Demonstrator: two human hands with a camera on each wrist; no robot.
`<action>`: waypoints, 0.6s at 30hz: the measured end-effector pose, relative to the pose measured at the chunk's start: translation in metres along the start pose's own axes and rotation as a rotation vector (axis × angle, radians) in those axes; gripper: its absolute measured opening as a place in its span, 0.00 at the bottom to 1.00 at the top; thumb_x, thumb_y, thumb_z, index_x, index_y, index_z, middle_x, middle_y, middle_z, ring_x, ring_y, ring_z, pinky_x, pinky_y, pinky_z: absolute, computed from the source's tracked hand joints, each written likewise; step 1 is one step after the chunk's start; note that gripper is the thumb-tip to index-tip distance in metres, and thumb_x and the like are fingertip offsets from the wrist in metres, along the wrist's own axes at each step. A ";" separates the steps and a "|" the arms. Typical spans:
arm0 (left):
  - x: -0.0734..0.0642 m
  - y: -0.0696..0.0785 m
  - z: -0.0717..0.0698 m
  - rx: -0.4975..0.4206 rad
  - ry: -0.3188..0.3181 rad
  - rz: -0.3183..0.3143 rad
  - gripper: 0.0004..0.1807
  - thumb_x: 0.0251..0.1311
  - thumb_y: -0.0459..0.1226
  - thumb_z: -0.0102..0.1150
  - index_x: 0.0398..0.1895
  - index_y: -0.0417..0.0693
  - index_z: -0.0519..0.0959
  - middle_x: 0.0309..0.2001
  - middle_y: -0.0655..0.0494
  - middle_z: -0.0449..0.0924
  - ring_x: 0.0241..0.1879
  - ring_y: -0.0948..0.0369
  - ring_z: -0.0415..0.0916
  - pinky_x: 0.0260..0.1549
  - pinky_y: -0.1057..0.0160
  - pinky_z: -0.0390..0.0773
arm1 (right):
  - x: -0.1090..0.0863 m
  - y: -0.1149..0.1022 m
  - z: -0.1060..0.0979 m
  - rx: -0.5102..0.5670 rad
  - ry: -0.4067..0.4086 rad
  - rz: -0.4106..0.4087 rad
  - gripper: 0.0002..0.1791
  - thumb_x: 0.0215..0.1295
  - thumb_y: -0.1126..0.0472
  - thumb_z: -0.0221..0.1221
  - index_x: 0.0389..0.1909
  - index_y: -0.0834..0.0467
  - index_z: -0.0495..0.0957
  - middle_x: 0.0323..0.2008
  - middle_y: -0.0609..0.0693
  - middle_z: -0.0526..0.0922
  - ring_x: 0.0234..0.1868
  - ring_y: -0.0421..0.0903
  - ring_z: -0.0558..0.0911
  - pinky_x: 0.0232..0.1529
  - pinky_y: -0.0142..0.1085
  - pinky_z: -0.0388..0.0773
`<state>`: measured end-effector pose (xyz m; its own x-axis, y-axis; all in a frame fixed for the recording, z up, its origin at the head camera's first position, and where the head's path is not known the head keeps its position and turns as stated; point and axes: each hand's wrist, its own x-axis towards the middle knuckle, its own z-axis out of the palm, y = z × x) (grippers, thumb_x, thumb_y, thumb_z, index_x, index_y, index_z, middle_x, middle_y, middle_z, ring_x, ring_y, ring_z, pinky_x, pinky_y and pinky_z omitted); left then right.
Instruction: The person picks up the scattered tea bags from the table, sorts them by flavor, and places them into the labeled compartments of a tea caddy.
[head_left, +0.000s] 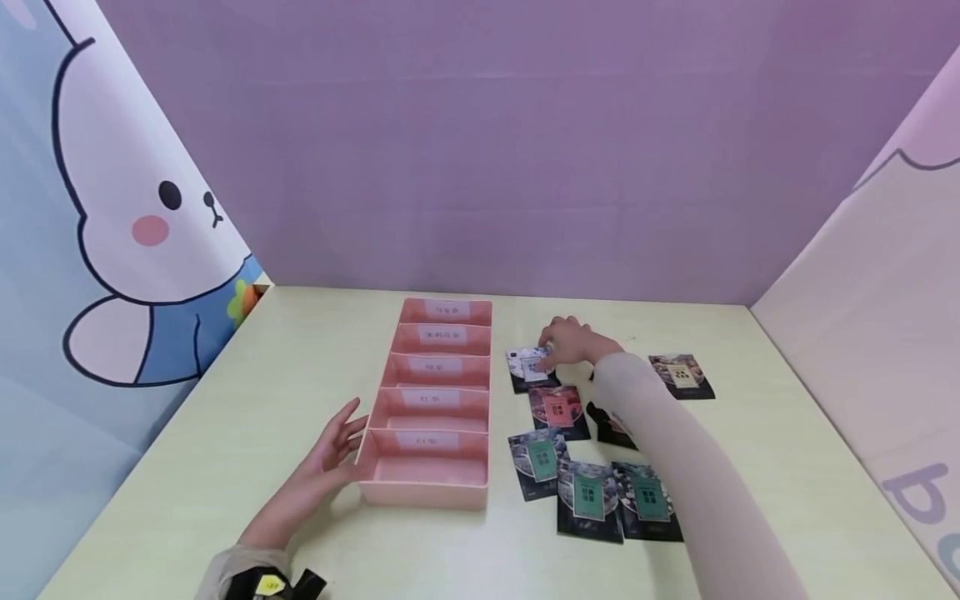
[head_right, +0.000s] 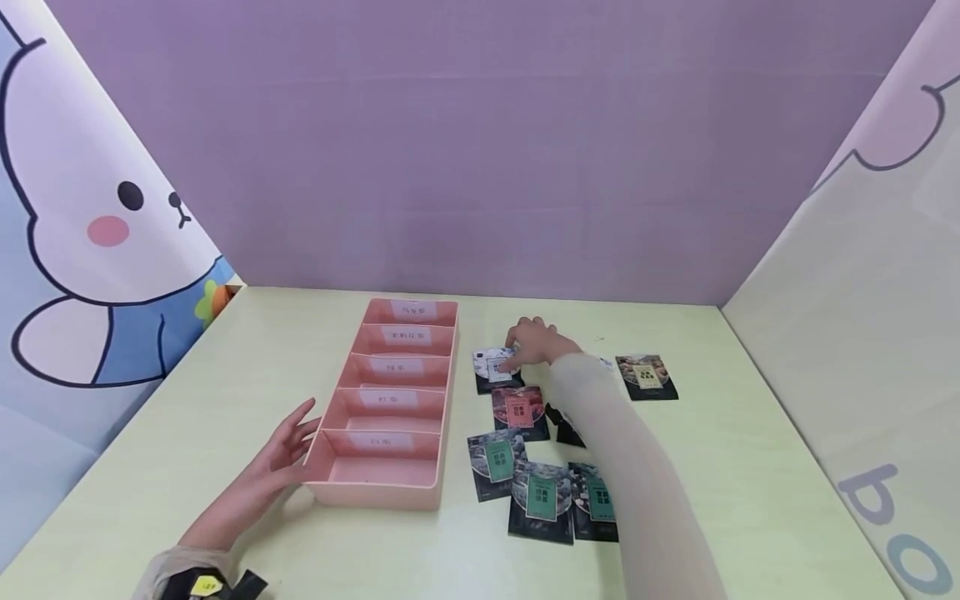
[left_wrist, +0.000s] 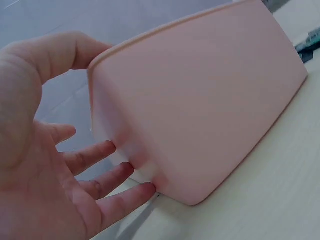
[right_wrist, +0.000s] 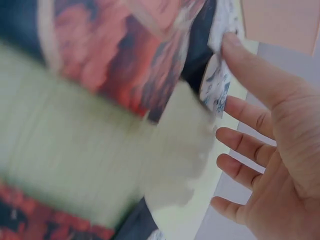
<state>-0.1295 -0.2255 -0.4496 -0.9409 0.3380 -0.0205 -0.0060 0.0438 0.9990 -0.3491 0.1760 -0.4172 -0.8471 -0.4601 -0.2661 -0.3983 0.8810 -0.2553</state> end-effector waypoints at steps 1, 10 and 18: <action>0.000 0.000 0.000 -0.023 -0.003 -0.001 0.50 0.64 0.28 0.57 0.80 0.44 0.35 0.75 0.33 0.47 0.61 0.73 0.64 0.56 0.72 0.70 | 0.000 0.000 0.000 0.029 0.001 -0.002 0.27 0.59 0.44 0.69 0.53 0.57 0.82 0.58 0.60 0.74 0.58 0.61 0.69 0.60 0.63 0.63; -0.002 -0.004 -0.008 -0.205 -0.053 0.050 0.48 0.64 0.24 0.53 0.80 0.47 0.38 0.66 0.65 0.64 0.62 0.70 0.67 0.56 0.65 0.75 | 0.007 -0.003 0.001 0.269 -0.014 0.001 0.18 0.58 0.60 0.71 0.45 0.62 0.77 0.48 0.56 0.78 0.47 0.51 0.73 0.51 0.45 0.74; -0.001 -0.004 -0.010 -0.239 -0.065 0.030 0.47 0.64 0.24 0.53 0.80 0.48 0.40 0.66 0.65 0.65 0.63 0.70 0.67 0.57 0.63 0.74 | 0.009 0.000 0.002 0.349 0.038 -0.009 0.10 0.58 0.69 0.68 0.40 0.64 0.81 0.40 0.55 0.81 0.39 0.48 0.76 0.42 0.40 0.77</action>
<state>-0.1315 -0.2356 -0.4529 -0.9181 0.3962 0.0147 -0.0656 -0.1883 0.9799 -0.3560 0.1711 -0.4216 -0.8592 -0.4572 -0.2297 -0.2665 0.7832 -0.5618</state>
